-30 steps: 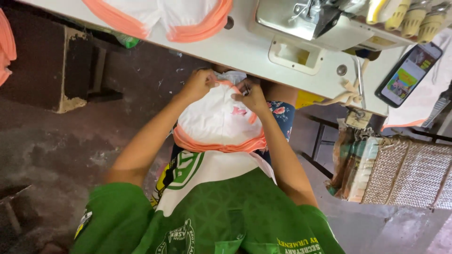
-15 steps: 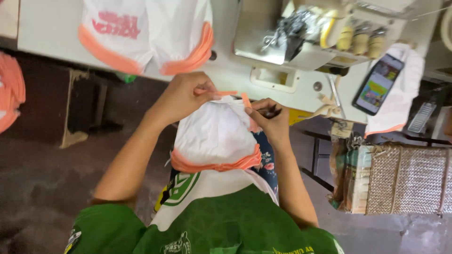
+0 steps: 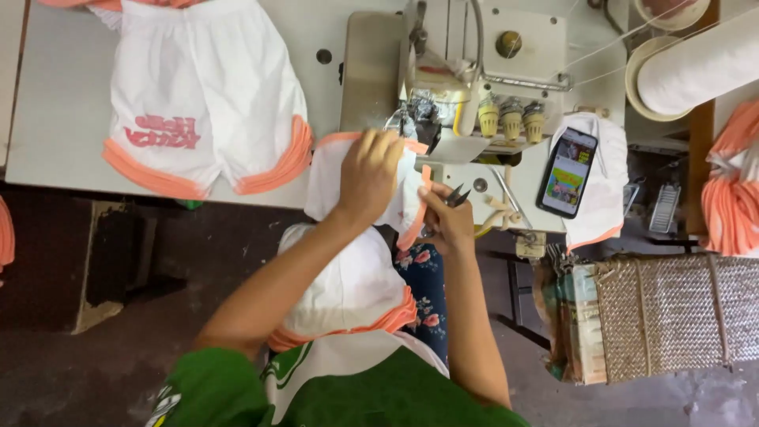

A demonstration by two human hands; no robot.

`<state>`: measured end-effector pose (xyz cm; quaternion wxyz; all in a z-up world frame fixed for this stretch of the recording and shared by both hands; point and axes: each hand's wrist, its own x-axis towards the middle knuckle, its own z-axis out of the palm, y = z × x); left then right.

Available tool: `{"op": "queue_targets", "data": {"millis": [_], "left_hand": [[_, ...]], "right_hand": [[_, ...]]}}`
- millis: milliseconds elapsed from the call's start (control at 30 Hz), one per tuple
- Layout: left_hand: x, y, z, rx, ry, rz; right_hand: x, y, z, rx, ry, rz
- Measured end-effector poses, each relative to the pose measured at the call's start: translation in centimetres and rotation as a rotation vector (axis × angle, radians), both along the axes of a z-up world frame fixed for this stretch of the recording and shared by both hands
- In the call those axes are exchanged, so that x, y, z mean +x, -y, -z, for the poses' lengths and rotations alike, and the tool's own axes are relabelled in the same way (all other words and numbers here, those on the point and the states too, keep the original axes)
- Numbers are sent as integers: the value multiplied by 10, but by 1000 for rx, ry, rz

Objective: Sewing the edges and waistbands of white and orange shorts using an industrial overlock sewing machine.

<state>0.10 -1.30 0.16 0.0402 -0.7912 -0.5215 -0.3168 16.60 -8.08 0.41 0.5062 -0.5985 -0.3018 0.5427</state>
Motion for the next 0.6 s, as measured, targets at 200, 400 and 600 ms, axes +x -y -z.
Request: {"op": "queue_targets", "data": {"millis": [200, 400, 600], "left_hand": [[13, 2, 4, 152, 37, 42], [-2, -5, 3, 78, 50, 102], [-20, -52, 40, 51, 136, 129]], "right_hand": [[15, -25, 37, 7, -75, 98], [1, -20, 38, 89, -159, 214], [-9, -27, 38, 187, -114, 228]]}}
